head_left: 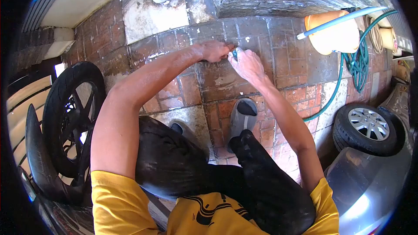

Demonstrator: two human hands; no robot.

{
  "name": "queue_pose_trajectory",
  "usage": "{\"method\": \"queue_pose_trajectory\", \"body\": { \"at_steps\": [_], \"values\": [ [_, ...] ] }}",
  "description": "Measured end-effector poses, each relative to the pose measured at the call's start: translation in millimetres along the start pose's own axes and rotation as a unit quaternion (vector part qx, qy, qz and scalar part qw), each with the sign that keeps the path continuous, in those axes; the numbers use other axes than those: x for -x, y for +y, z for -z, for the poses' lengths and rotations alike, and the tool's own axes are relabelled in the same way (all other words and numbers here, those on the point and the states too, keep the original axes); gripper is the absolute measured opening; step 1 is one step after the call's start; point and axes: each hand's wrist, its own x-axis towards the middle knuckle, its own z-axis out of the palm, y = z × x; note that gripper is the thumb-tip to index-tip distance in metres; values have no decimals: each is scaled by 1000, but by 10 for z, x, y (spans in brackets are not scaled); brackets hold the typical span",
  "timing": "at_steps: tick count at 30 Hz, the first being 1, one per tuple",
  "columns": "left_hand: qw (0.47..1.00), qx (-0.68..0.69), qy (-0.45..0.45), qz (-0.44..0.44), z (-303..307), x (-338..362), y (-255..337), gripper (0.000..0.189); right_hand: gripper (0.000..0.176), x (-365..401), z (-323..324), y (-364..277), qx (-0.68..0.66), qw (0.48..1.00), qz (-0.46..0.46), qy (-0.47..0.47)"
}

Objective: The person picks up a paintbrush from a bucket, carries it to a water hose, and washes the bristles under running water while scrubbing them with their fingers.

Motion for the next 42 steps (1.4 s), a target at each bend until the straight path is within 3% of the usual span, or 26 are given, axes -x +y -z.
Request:
{"method": "queue_pose_trajectory", "body": {
  "at_steps": [2, 3, 8, 14, 17, 21, 23, 27, 29, 33, 35, 37, 39, 40, 42],
  "values": [
    [986, -23, 115, -116, -202, -15, -155, 49, 43, 40, -43, -8, 1, 1000, 19, 5],
    [986, -24, 115, -116, -264, -31, -201, 49, 43, 44, -55, -11, 2, 1000, 19, 6],
    [991, -52, 106, -71, -137, 121, -59, 24, 46, 56, -76, 7, 28, 998, 45, 25],
    [990, -127, 48, 46, 47, 100, 96, 25, 46, 46, 36, 11, 17, 999, 34, 36],
    [987, -106, 89, 81, 90, 141, 206, 32, 40, 13, -1, 109, 12, 994, 64, 90],
    [992, -75, 91, 38, -21, 57, 72, 32, 38, 30, -6, 145, 21, 991, 66, 112],
    [989, 14, 142, -33, -37, 69, 72, 28, 38, 9, -30, 174, -17, 986, 115, 118],
    [993, 37, 110, -18, -31, -5, 34, 31, 32, -36, -62, 273, -52, 983, 138, 105],
    [989, 49, 123, -67, -25, -41, -31, 37, 24, -62, -47, 309, -80, 978, 138, 133],
    [994, -1, 98, -38, 148, 47, -56, 43, 19, -95, 102, 375, -72, 980, 127, 136],
    [998, -11, 53, 19, 162, 39, -206, 44, 18, -156, 110, 457, -79, 974, 139, 163],
    [996, -3, 85, -1, 168, 91, -210, 44, 19, -175, 129, 495, -72, 977, 136, 150],
    [996, 3, 49, 80, 280, 155, 2, 46, 19, -189, 91, 517, -57, 974, 138, 168],
    [996, 3, 49, 80, 229, 147, -30, 46, 19, -160, 129, 467, -58, 974, 138, 168],
    [995, 17, 83, 51, 104, 126, -72, 48, 21, -81, 214, 373, -35, 979, 31, 197]
  ]
}}
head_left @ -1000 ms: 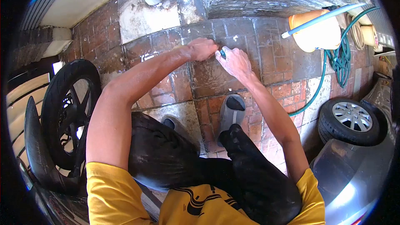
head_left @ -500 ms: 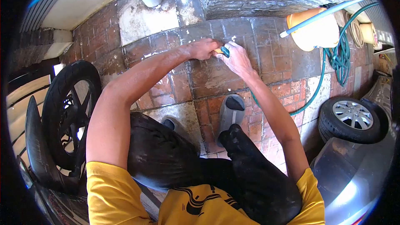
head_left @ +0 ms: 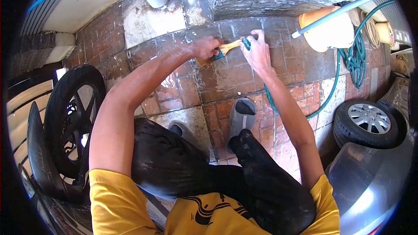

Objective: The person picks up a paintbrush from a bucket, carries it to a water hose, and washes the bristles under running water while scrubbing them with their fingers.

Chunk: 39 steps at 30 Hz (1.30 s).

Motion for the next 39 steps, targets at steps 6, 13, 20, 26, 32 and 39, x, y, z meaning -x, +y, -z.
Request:
{"method": "queue_pose_trajectory", "body": {
  "at_steps": [6, 13, 20, 26, 32, 39],
  "values": [
    [998, 25, -56, 29, -150, -6, -79, 48, 25, 218, -183, -69, -51, 998, 36, -29],
    [996, 51, 49, 47, -323, -6, -204, 49, 27, 386, -430, -165, -47, 990, 93, -99],
    [991, 24, 79, 109, -286, 7, -165, 31, 27, 301, -279, -137, -69, 992, 81, -70],
    [988, 5, 85, 126, -282, -50, -188, 26, 28, 276, -327, -70, -64, 993, 75, -62],
    [980, 5, 180, 83, -502, 19, -45, 38, 27, 318, -339, -95, -60, 993, 70, -80],
    [978, -89, 155, 110, -357, -25, 157, 47, 30, 383, -358, -149, -60, 991, 76, -97]
  ]
}}
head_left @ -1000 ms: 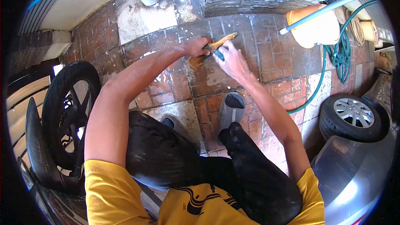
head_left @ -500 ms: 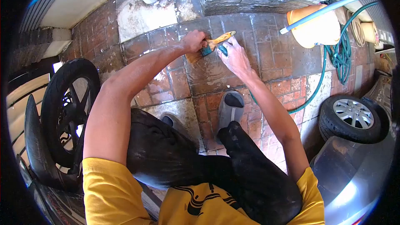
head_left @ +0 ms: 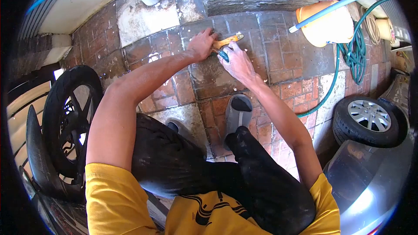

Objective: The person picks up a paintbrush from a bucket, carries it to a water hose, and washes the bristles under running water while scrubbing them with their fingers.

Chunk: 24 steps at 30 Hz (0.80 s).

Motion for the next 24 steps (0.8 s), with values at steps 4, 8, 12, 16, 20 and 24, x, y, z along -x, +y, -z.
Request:
{"method": "queue_pose_trajectory", "body": {
  "at_steps": [4, 8, 12, 16, 20, 24],
  "values": [
    [999, 29, 8, -20, -61, -141, -103, 40, 29, -3, 21, 57, -2, 1000, -8, 3],
    [998, 56, -28, -5, 7, -223, -126, 31, 29, -28, 65, 138, -10, 1000, -9, 11],
    [987, 144, -66, 36, -202, -333, -372, 30, 28, -34, 61, 182, -14, 1000, -7, 24],
    [984, 161, 76, 9, -239, -150, -180, 28, 26, -2, 76, 183, -31, 999, -20, 31],
    [998, 36, 51, -29, -139, -16, -51, 53, 28, 33, 65, 190, -9, 999, -32, 10],
    [995, 84, 3, -59, -152, -137, -199, 55, 28, 76, 19, 159, 10, 1000, -19, 7]
  ]
}}
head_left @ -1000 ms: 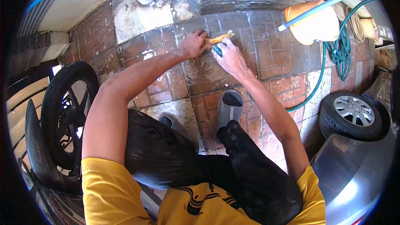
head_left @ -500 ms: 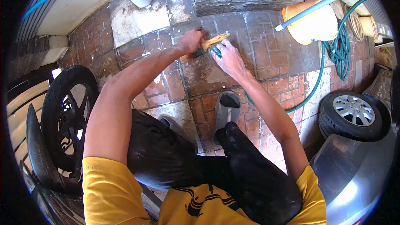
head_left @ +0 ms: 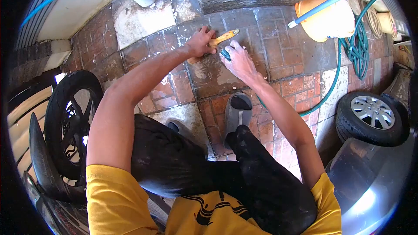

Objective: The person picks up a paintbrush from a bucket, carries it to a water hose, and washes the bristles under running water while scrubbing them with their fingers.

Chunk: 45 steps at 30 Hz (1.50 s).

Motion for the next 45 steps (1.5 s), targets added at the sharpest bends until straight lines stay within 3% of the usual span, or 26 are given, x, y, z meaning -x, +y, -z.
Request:
{"method": "queue_pose_trajectory", "body": {
  "at_steps": [3, 9, 12, 16, 19, 21, 28, 37, 40, 42, 45],
  "values": [
    [995, 81, -52, -2, 78, -57, -148, 49, 27, 32, -54, -47, -21, 1000, 3, -17],
    [991, 131, -23, -2, 122, -33, -404, 44, 29, 84, -104, -150, -8, 999, 5, -44],
    [994, 99, -33, 29, 349, 138, -145, 46, 29, 83, -110, -134, -24, 999, 19, -38],
    [999, 44, -1, 10, 180, 252, -192, 52, 27, 73, -117, -141, -3, 999, 14, -46],
    [998, 28, -54, -7, 252, 158, -210, 54, 26, 85, -141, -174, 5, 998, 11, -59],
    [993, 10, -116, 6, 277, 99, -220, 49, 26, 88, -146, -200, 1, 998, 13, -63],
    [991, 49, -125, -21, 317, 65, -439, 33, 29, 102, -171, -179, -6, 999, 11, -41],
    [993, 25, -75, 89, 233, 284, -40, 60, 30, 108, -121, -181, -5, 999, 8, -43],
    [992, 19, -116, 38, 242, 249, -7, 61, 29, 126, -186, -194, -10, 999, 16, -26],
    [998, 24, -47, 16, 303, 251, 106, 48, 28, 148, -231, -156, -11, 999, 34, 2],
    [998, -28, -21, -43, 406, 352, 247, 36, 28, 149, -161, -209, -4, 999, 13, -30]
  ]
}}
